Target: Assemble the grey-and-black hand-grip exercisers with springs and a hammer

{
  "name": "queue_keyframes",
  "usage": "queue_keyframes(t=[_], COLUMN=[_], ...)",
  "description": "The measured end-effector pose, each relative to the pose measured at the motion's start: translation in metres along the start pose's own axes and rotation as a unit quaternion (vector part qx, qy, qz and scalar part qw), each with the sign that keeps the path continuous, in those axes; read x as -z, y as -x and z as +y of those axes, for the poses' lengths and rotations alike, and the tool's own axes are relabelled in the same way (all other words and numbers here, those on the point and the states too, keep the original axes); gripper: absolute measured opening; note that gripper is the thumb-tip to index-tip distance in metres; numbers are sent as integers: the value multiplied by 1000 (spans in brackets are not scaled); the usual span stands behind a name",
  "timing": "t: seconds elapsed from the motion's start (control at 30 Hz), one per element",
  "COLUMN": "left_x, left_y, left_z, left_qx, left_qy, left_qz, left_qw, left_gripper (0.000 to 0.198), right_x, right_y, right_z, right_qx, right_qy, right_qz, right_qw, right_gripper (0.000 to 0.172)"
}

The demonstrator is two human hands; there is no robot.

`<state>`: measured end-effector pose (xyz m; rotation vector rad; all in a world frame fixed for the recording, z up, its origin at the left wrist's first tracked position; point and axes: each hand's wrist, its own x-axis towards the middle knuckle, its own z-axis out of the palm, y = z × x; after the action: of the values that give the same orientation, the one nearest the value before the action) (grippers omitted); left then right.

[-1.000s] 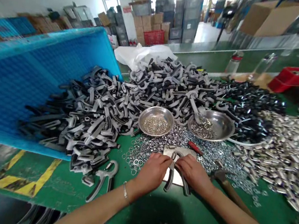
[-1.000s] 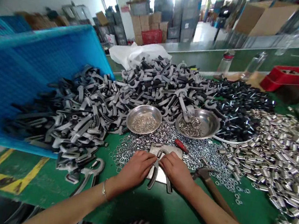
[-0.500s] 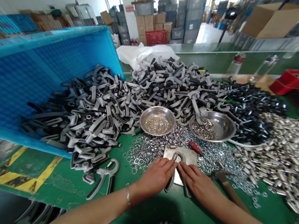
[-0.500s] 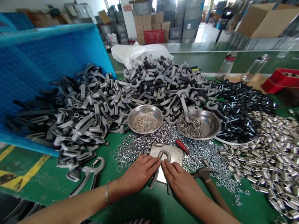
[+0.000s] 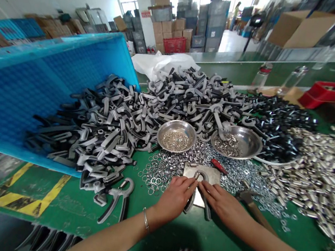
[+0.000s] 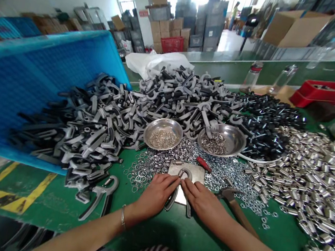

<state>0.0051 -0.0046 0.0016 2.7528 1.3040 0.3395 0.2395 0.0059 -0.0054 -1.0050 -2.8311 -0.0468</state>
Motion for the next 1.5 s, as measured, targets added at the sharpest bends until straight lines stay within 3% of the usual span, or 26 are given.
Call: queue_keyframes(t=[0.13, 0.57, 0.77, 1.03, 1.17, 1.37, 1.5], left_x=[-4, -1, 4, 7, 12, 27, 35], left_y=[6, 2, -4, -12, -19, -55, -80], left_z=[-1, 3, 3, -2, -15, -31, -28], left_qx=[-44, -46, 47, 79, 88, -9, -55], left_qy=[-53, -32, 97, 163, 157, 116, 70], left_qz=[-7, -5, -6, 18, 34, -24, -69], left_qw=[998, 998, 994, 983, 983, 993, 994], left_gripper=[46, 43, 40, 32, 23, 22, 21], right_x=[2, -3, -6, 7, 14, 29, 40], right_y=[4, 15, 17, 12, 39, 95, 92], right_z=[0, -3, -4, -3, 7, 41, 39], right_qx=[-6, 8, -16, -104, -213, -329, -317], right_qy=[-30, -6, -26, -177, -219, -152, -157], right_qz=[2, 21, 14, 48, 109, 119, 123], right_qw=[1000, 1000, 999, 978, 946, 924, 927], right_gripper=[61, 69, 65, 51, 33, 29, 30])
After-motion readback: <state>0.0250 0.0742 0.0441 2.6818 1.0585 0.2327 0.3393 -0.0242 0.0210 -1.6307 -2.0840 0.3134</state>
